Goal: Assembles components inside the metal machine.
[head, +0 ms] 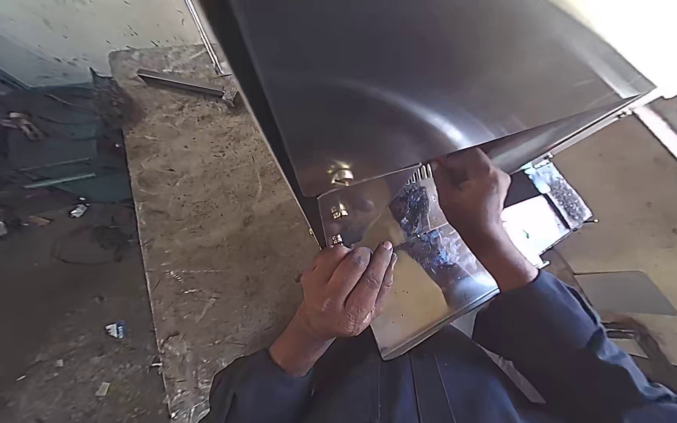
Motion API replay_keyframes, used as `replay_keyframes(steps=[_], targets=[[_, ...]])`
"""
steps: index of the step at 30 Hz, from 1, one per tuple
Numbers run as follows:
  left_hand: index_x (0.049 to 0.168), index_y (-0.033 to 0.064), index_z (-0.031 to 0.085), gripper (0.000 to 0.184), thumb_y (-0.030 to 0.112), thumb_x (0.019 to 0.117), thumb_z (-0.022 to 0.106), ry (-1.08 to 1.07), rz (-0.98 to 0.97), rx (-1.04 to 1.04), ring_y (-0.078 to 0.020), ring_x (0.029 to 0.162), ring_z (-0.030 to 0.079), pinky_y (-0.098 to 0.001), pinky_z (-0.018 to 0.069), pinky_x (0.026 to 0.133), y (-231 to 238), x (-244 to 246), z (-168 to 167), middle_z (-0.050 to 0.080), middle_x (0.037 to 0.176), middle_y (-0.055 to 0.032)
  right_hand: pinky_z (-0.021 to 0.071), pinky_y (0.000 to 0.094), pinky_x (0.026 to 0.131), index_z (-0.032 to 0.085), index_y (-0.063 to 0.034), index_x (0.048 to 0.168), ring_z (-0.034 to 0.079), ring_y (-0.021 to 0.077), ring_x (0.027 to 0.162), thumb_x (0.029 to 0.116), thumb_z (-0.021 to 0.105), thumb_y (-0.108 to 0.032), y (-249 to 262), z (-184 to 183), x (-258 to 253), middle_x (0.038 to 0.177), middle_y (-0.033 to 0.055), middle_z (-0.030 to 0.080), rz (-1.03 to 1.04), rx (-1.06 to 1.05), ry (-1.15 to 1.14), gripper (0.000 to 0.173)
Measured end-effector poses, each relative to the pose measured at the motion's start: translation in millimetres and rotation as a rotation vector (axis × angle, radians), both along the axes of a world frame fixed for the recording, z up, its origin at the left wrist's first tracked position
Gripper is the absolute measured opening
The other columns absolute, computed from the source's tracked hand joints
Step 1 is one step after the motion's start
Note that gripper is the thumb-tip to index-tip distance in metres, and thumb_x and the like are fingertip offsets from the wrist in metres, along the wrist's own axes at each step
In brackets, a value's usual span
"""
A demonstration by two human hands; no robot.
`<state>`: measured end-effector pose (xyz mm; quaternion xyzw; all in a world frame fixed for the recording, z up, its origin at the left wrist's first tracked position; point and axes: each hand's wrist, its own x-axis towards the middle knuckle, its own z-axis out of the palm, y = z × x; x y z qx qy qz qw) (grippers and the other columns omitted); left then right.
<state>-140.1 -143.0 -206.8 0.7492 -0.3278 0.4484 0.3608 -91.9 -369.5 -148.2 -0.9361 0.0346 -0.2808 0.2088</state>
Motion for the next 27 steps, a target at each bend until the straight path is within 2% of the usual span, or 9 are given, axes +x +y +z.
replay_keyframes(steps=[2,4,9,12,15,17,20,24,27], targets=[[0.105,0.0027,0.076,0.019,0.017,0.0952,0.068,-0.008,-0.006,0.000,-0.0199,0.071,0.058,-0.0299,0.0481,0.067,-0.5,0.8,-0.2,0.065,0.081,-0.0083,0.0561,0.0523,0.067,0.071,-0.0056,0.093,0.070,0.0275,0.075,0.0953,0.066,-0.024,2.2,-7.5,1.7,0.082,0.0105,0.071,-0.039,0.000,0.167,0.020],[0.105,0.0032,0.076,0.019,0.017,0.0950,0.068,-0.011,0.001,0.004,-0.0198,0.071,0.058,-0.0301,0.0486,0.068,-0.1,1.5,0.3,0.065,0.081,-0.0081,0.0544,0.0547,0.065,0.071,-0.0060,0.094,0.070,0.0298,0.074,0.0952,0.066,-0.026,5.0,-6.3,3.5,0.082,0.0112,0.071,-0.061,-0.004,0.215,0.021],[0.107,0.0025,0.076,0.020,0.017,0.0954,0.067,-0.008,0.006,0.015,-0.0205,0.071,0.058,-0.0308,0.0488,0.068,0.6,0.0,-1.6,0.066,0.082,-0.0088,0.0542,0.0516,0.068,0.071,-0.0061,0.093,0.072,0.0286,0.079,0.0941,0.067,-0.028,12.4,44.7,7.5,0.085,0.0126,0.073,-0.105,-0.144,-0.071,0.023],[0.107,0.0027,0.076,0.020,0.017,0.0948,0.068,-0.017,0.011,0.010,-0.0202,0.071,0.059,-0.0306,0.0495,0.068,0.3,1.2,-1.1,0.066,0.082,-0.0084,0.0542,0.0580,0.066,0.072,-0.0053,0.093,0.071,0.0339,0.077,0.0956,0.063,-0.028,14.3,24.7,7.0,0.084,0.0141,0.072,-0.115,-0.124,0.087,0.025],[0.107,0.0030,0.075,0.021,0.017,0.0943,0.068,-0.016,0.011,0.010,-0.0204,0.073,0.059,-0.0309,0.0497,0.069,1.5,0.8,-1.3,0.066,0.083,-0.0082,0.0533,0.0572,0.063,0.071,-0.0056,0.093,0.070,0.0337,0.072,0.0947,0.062,-0.027,10.5,5.0,7.3,0.079,0.0127,0.071,-0.100,-0.094,0.183,0.024],[0.108,0.0029,0.075,0.021,0.018,0.0950,0.068,-0.013,0.002,0.016,-0.0208,0.074,0.059,-0.0309,0.0498,0.070,2.0,-0.6,-2.4,0.066,0.084,-0.0087,0.0545,0.0576,0.067,0.073,-0.0042,0.094,0.071,0.0335,0.077,0.0960,0.062,-0.026,13.0,27.3,4.9,0.083,0.0141,0.073,-0.093,-0.120,0.065,0.025],[0.109,0.0027,0.075,0.022,0.018,0.0968,0.065,-0.004,0.000,0.025,-0.0211,0.075,0.059,-0.0310,0.0500,0.072,2.0,0.1,-2.6,0.066,0.084,-0.0090,0.0521,0.0502,0.066,0.070,-0.0066,0.089,0.071,0.0289,0.077,0.0944,0.065,-0.029,15.8,53.9,7.2,0.082,0.0135,0.072,-0.130,-0.189,-0.160,0.023],[0.108,0.0027,0.075,0.021,0.017,0.0954,0.067,-0.010,0.008,0.019,-0.0203,0.073,0.060,-0.0307,0.0507,0.070,1.2,0.3,-1.8,0.067,0.084,-0.0087,0.0546,0.0599,0.066,0.071,-0.0062,0.093,0.072,0.0359,0.078,0.0961,0.063,-0.030,12.5,12.6,6.7,0.082,0.0143,0.072,-0.122,-0.119,0.206,0.025],[0.107,0.0026,0.075,0.020,0.017,0.0947,0.068,-0.012,0.004,0.012,-0.0203,0.073,0.059,-0.0307,0.0496,0.069,1.2,0.9,-1.8,0.065,0.083,-0.0083,0.0546,0.0538,0.066,0.072,-0.0074,0.093,0.070,0.0287,0.074,0.0950,0.066,-0.027,8.0,6.2,3.2,0.081,0.0101,0.071,-0.073,-0.027,0.224,0.021]])
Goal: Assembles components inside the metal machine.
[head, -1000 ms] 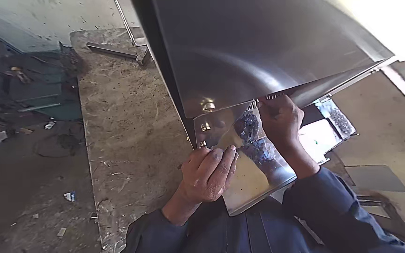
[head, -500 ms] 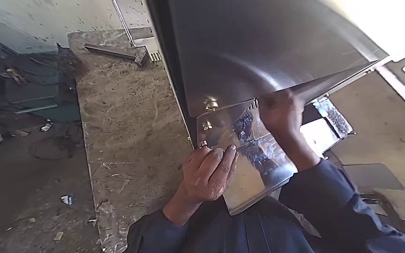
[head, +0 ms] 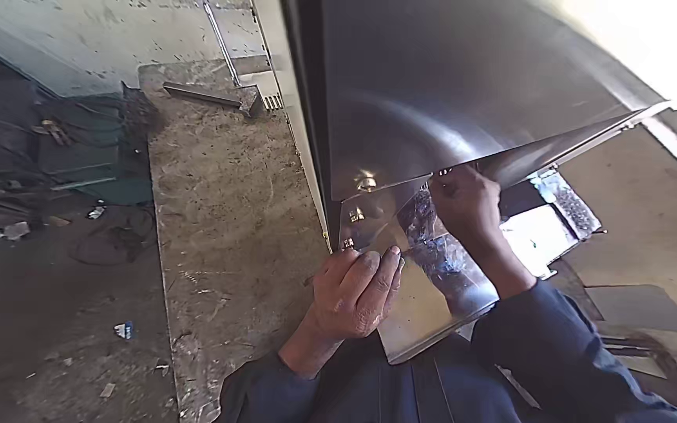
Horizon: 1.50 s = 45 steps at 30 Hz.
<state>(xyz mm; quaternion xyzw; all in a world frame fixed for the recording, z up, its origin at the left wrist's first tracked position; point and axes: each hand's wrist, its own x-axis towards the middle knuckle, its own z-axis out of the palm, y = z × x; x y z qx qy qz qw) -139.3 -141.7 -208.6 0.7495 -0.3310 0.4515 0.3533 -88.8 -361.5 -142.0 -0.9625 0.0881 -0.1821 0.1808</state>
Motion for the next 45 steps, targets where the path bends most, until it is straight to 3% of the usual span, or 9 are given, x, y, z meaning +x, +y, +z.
replay_keyframes(steps=[4,9,13,18,22,28,33,39,45], targets=[[0.108,0.0027,0.075,0.020,0.017,0.0956,0.067,0.007,0.002,-0.009,-0.0203,0.073,0.058,-0.0303,0.0488,0.070,-1.3,-0.8,-0.3,0.065,0.083,-0.0082,0.0569,0.0408,0.059,0.069,-0.0070,0.095,0.067,0.0170,0.064,0.0946,0.071,-0.026,-4.5,23.6,-19.8,0.080,0.0070,0.070,0.048,0.064,-0.163,0.020],[0.107,0.0020,0.075,0.020,0.016,0.0957,0.067,0.000,0.003,-0.001,-0.0204,0.072,0.058,-0.0302,0.0486,0.068,-1.2,-0.3,0.5,0.064,0.082,-0.0086,0.0532,0.0346,0.055,0.067,-0.0086,0.089,0.062,0.0131,0.060,0.0941,0.070,-0.023,0.4,-1.3,-14.8,0.075,0.0035,0.067,0.094,0.111,-0.137,0.016],[0.106,0.0025,0.076,0.019,0.017,0.0952,0.068,-0.004,0.006,0.002,-0.0203,0.072,0.058,-0.0304,0.0496,0.070,-1.1,-0.5,0.5,0.065,0.082,-0.0082,0.0533,0.0452,0.061,0.070,-0.0056,0.092,0.065,0.0233,0.066,0.0941,0.068,-0.021,2.0,-17.8,-5.1,0.077,0.0089,0.068,0.108,0.066,-0.091,0.016],[0.107,0.0028,0.075,0.020,0.017,0.0954,0.067,0.001,0.008,0.012,-0.0201,0.072,0.058,-0.0301,0.0489,0.069,-0.5,-1.5,-0.7,0.065,0.083,-0.0082,0.0537,0.0474,0.063,0.070,-0.0068,0.089,0.069,0.0245,0.070,0.0940,0.066,-0.025,10.8,22.2,1.2,0.079,0.0096,0.070,0.037,-0.053,-0.271,0.019],[0.107,0.0026,0.075,0.021,0.017,0.0951,0.068,0.001,-0.004,0.006,-0.0200,0.073,0.059,-0.0303,0.0497,0.069,-0.5,-0.5,0.5,0.066,0.083,-0.0085,0.0556,0.0555,0.065,0.072,-0.0034,0.094,0.070,0.0316,0.073,0.0953,0.066,-0.024,3.8,-8.2,-4.6,0.081,0.0132,0.071,0.072,-0.008,-0.073,0.021],[0.108,0.0022,0.075,0.020,0.016,0.0959,0.067,0.009,-0.010,0.003,-0.0205,0.074,0.059,-0.0303,0.0497,0.070,-1.1,-1.3,0.2,0.065,0.083,-0.0089,0.0538,0.0481,0.066,0.070,-0.0082,0.089,0.070,0.0240,0.074,0.0945,0.067,-0.026,6.9,35.9,-1.6,0.080,0.0089,0.072,0.047,-0.089,-0.267,0.019],[0.107,0.0036,0.075,0.020,0.018,0.0952,0.068,0.000,0.004,-0.004,-0.0202,0.076,0.059,-0.0300,0.0497,0.071,0.3,-0.6,-0.4,0.066,0.085,-0.0082,0.0543,0.0556,0.065,0.073,-0.0059,0.094,0.070,0.0310,0.073,0.0941,0.066,-0.024,7.1,-6.1,0.9,0.081,0.0115,0.071,0.043,-0.004,-0.076,0.019],[0.107,0.0031,0.075,0.020,0.018,0.0963,0.066,0.000,-0.005,0.000,-0.0201,0.074,0.059,-0.0300,0.0493,0.071,0.3,-0.4,-0.2,0.065,0.083,-0.0083,0.0554,0.0456,0.070,0.072,-0.0079,0.093,0.073,0.0213,0.080,0.0912,0.069,-0.026,13.6,55.4,3.7,0.085,0.0095,0.074,0.002,-0.081,-0.399,0.018],[0.108,0.0034,0.075,0.021,0.018,0.0957,0.067,-0.014,-0.002,-0.009,-0.0202,0.075,0.059,-0.0308,0.0501,0.072,0.3,-0.3,-2.6,0.066,0.086,-0.0085,0.0516,0.0555,0.062,0.071,-0.0062,0.090,0.067,0.0311,0.069,0.0936,0.065,-0.020,12.9,2.4,3.4,0.075,0.0115,0.069,-0.008,0.036,0.070,0.015]])
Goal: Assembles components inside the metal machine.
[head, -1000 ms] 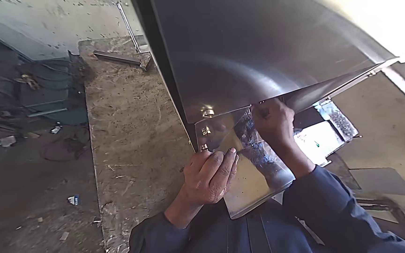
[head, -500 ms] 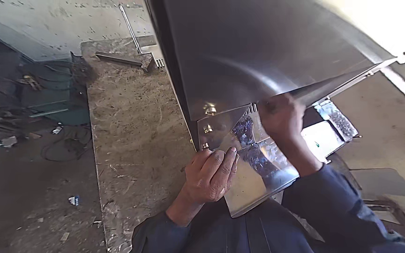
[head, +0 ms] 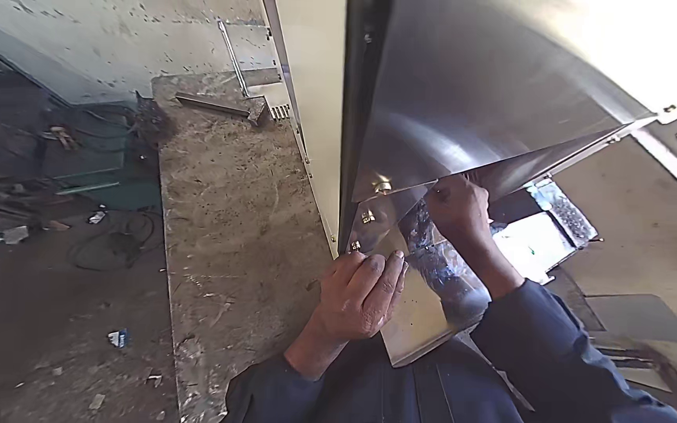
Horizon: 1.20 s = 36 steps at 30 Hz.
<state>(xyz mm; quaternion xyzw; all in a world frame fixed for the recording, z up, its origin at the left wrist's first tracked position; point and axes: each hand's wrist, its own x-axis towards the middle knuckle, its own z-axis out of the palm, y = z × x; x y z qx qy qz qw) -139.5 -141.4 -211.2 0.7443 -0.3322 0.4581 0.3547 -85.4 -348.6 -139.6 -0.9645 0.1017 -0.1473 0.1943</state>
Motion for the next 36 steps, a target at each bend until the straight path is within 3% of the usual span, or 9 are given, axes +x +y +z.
replay_keyframes(steps=[2,5,7,12,15,25,31,34,36], targets=[[0.108,0.0036,0.075,0.021,0.018,0.0957,0.067,0.001,-0.002,-0.003,-0.0201,0.075,0.059,-0.0309,0.0496,0.071,-0.8,-0.9,0.0,0.066,0.085,-0.0082,0.0517,0.0490,0.059,0.071,-0.0087,0.087,0.066,0.0236,0.064,0.0922,0.066,-0.021,-2.3,9.9,-6.2,0.073,0.0072,0.069,0.007,0.016,-0.075,0.014],[0.109,0.0034,0.075,0.020,0.017,0.0963,0.066,0.005,-0.001,-0.012,-0.0206,0.075,0.058,-0.0310,0.0489,0.071,-1.7,0.3,0.5,0.065,0.084,-0.0082,0.0590,0.0374,0.058,0.070,-0.0084,0.094,0.067,0.0127,0.062,0.0947,0.071,-0.024,-5.8,27.6,-21.7,0.080,0.0030,0.071,0.061,0.061,-0.265,0.016],[0.108,0.0031,0.074,0.020,0.017,0.0962,0.066,-0.001,0.004,-0.018,-0.0206,0.075,0.058,-0.0309,0.0492,0.071,-2.3,0.3,-0.2,0.065,0.084,-0.0083,0.0586,0.0309,0.056,0.068,-0.0095,0.095,0.067,0.0080,0.061,0.0948,0.072,-0.026,-5.4,28.1,-27.8,0.079,0.0005,0.071,0.087,0.065,-0.344,0.017],[0.108,0.0034,0.075,0.020,0.018,0.0955,0.067,-0.010,-0.002,-0.010,-0.0206,0.075,0.059,-0.0310,0.0499,0.071,-2.4,0.9,0.2,0.065,0.086,-0.0085,0.0543,0.0435,0.057,0.070,-0.0054,0.091,0.065,0.0213,0.062,0.0924,0.069,-0.020,1.1,0.1,-19.7,0.076,0.0080,0.068,0.071,-0.034,-0.249,0.015],[0.108,0.0035,0.075,0.020,0.017,0.0953,0.067,-0.006,-0.004,-0.001,-0.0208,0.074,0.059,-0.0313,0.0499,0.070,-1.2,0.2,0.5,0.066,0.084,-0.0084,0.0532,0.0387,0.056,0.071,-0.0059,0.090,0.063,0.0170,0.060,0.0922,0.071,-0.019,0.0,-17.2,-19.2,0.073,0.0056,0.067,0.087,-0.005,-0.252,0.013],[0.108,0.0038,0.075,0.020,0.018,0.0957,0.067,0.008,-0.018,-0.004,-0.0203,0.074,0.058,-0.0309,0.0488,0.070,0.6,-0.4,-0.2,0.066,0.084,-0.0081,0.0554,0.0347,0.056,0.069,-0.0057,0.091,0.066,0.0143,0.061,0.0926,0.071,-0.019,4.1,4.8,-25.3,0.075,0.0057,0.069,0.109,0.016,-0.401,0.013],[0.107,0.0036,0.075,0.020,0.017,0.0950,0.067,0.005,-0.025,-0.008,-0.0203,0.073,0.057,-0.0306,0.0483,0.069,0.1,1.7,0.6,0.064,0.083,-0.0075,0.0559,0.0275,0.055,0.065,-0.0076,0.091,0.064,0.0080,0.060,0.0935,0.070,-0.021,1.2,15.7,-18.1,0.076,0.0024,0.067,0.103,0.063,-0.422,0.014],[0.107,0.0029,0.075,0.020,0.016,0.0954,0.067,0.007,-0.046,-0.005,-0.0208,0.073,0.057,-0.0307,0.0482,0.070,0.1,0.5,1.0,0.064,0.083,-0.0080,0.0566,0.0323,0.059,0.066,-0.0076,0.090,0.066,0.0101,0.064,0.0942,0.068,-0.023,0.4,11.6,-9.3,0.075,0.0019,0.068,0.105,0.079,-0.422,0.016],[0.107,0.0029,0.075,0.020,0.017,0.0953,0.068,0.001,-0.043,0.001,-0.0207,0.074,0.057,-0.0306,0.0485,0.070,0.5,0.9,1.0,0.064,0.083,-0.0080,0.0567,0.0388,0.059,0.069,-0.0075,0.090,0.067,0.0148,0.064,0.0921,0.068,-0.021,2.5,-2.7,-4.7,0.075,0.0037,0.069,0.088,0.095,-0.289,0.014]])
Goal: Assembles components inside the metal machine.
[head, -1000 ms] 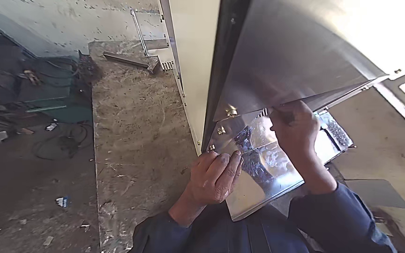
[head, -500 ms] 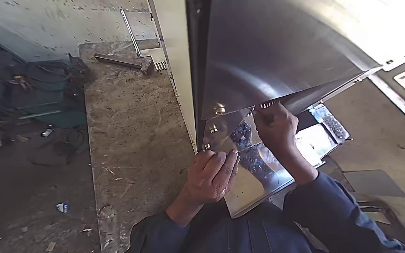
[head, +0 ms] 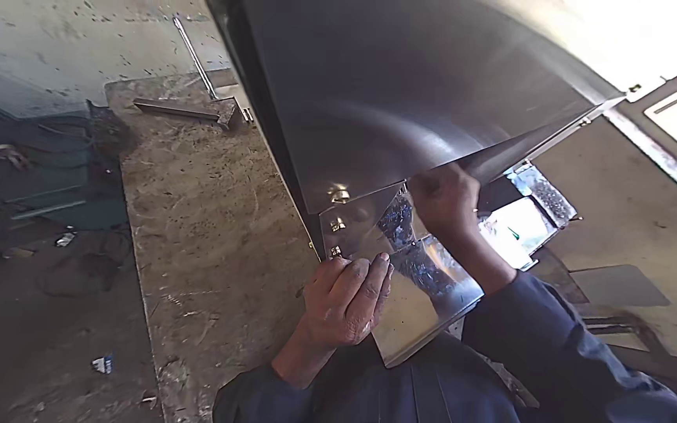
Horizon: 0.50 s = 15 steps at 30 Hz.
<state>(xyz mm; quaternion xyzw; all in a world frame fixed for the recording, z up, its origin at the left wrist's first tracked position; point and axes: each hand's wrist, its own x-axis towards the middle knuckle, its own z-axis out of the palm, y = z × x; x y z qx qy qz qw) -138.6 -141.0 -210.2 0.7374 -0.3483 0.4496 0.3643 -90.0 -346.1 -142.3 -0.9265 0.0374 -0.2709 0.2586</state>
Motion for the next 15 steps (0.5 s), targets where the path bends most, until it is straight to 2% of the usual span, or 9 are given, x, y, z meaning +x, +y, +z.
replay_keyframes(steps=[2,3,5,8,9,11,12,13,15], targets=[[0.107,0.0034,0.075,0.020,0.018,0.0955,0.067,0.000,0.002,0.003,-0.0202,0.074,0.058,-0.0304,0.0488,0.071,0.4,-0.4,0.1,0.064,0.084,-0.0077,0.0530,0.0476,0.060,0.067,-0.0063,0.090,0.064,0.0233,0.066,0.0940,0.066,-0.022,2.1,-15.5,-0.6,0.075,0.0075,0.065,-0.020,0.004,0.198,0.017],[0.107,0.0038,0.075,0.020,0.018,0.0955,0.067,0.000,0.007,0.004,-0.0199,0.075,0.058,-0.0302,0.0490,0.071,0.3,0.6,0.9,0.064,0.084,-0.0076,0.0527,0.0480,0.060,0.067,-0.0068,0.090,0.064,0.0242,0.066,0.0949,0.066,-0.023,2.5,-13.7,-0.1,0.075,0.0075,0.065,-0.028,-0.020,0.216,0.017],[0.107,0.0038,0.075,0.020,0.018,0.0954,0.067,0.004,0.011,0.007,-0.0200,0.075,0.058,-0.0303,0.0486,0.071,1.3,0.6,0.5,0.065,0.084,-0.0077,0.0551,0.0466,0.059,0.072,-0.0064,0.091,0.068,0.0224,0.065,0.0925,0.067,-0.022,2.0,1.6,2.9,0.075,0.0070,0.070,-0.008,-0.094,0.053,0.016],[0.108,0.0033,0.075,0.020,0.018,0.0967,0.066,0.005,0.004,0.011,-0.0205,0.074,0.057,-0.0305,0.0478,0.071,0.0,0.4,-0.3,0.065,0.083,-0.0081,0.0544,0.0395,0.060,0.069,-0.0083,0.089,0.069,0.0188,0.070,0.0918,0.068,-0.021,2.4,28.8,7.9,0.077,0.0061,0.070,-0.036,-0.198,-0.218,0.013],[0.108,0.0033,0.075,0.020,0.018,0.0967,0.066,0.005,0.005,0.011,-0.0206,0.074,0.057,-0.0305,0.0477,0.071,0.4,0.3,-0.2,0.065,0.083,-0.0080,0.0546,0.0413,0.060,0.069,-0.0086,0.089,0.070,0.0203,0.070,0.0920,0.068,-0.022,3.3,29.7,6.4,0.077,0.0066,0.070,-0.048,-0.201,-0.169,0.014],[0.107,0.0035,0.075,0.020,0.017,0.0958,0.067,-0.001,0.011,0.010,-0.0202,0.074,0.058,-0.0302,0.0485,0.070,0.9,0.8,0.6,0.065,0.083,-0.0079,0.0558,0.0523,0.063,0.069,-0.0064,0.093,0.069,0.0282,0.072,0.0960,0.064,-0.027,0.2,18.2,-0.4,0.079,0.0103,0.069,-0.031,-0.176,0.167,0.021],[0.107,0.0036,0.075,0.019,0.017,0.0956,0.067,-0.003,0.010,0.010,-0.0202,0.074,0.057,-0.0303,0.0483,0.070,1.0,0.8,0.7,0.065,0.083,-0.0079,0.0551,0.0541,0.064,0.068,-0.0060,0.093,0.068,0.0293,0.072,0.0976,0.064,-0.029,-4.5,8.5,-4.0,0.077,0.0106,0.067,-0.013,-0.136,0.315,0.023],[0.107,0.0037,0.075,0.019,0.017,0.0956,0.067,-0.006,0.007,0.011,-0.0200,0.074,0.057,-0.0304,0.0482,0.070,1.4,0.9,0.7,0.065,0.084,-0.0078,0.0540,0.0514,0.063,0.067,-0.0068,0.091,0.066,0.0267,0.069,0.0980,0.065,-0.031,-10.4,-0.6,-10.8,0.075,0.0083,0.065,-0.004,-0.107,0.354,0.025],[0.108,0.0041,0.075,0.020,0.018,0.0961,0.066,-0.003,0.020,0.006,-0.0201,0.075,0.057,-0.0304,0.0480,0.071,-0.3,1.6,0.4,0.065,0.085,-0.0077,0.0573,0.0453,0.063,0.071,-0.0079,0.091,0.066,0.0198,0.068,0.0961,0.069,-0.029,-23.3,1.1,-23.0,0.081,0.0055,0.068,0.006,-0.055,0.267,0.021]])
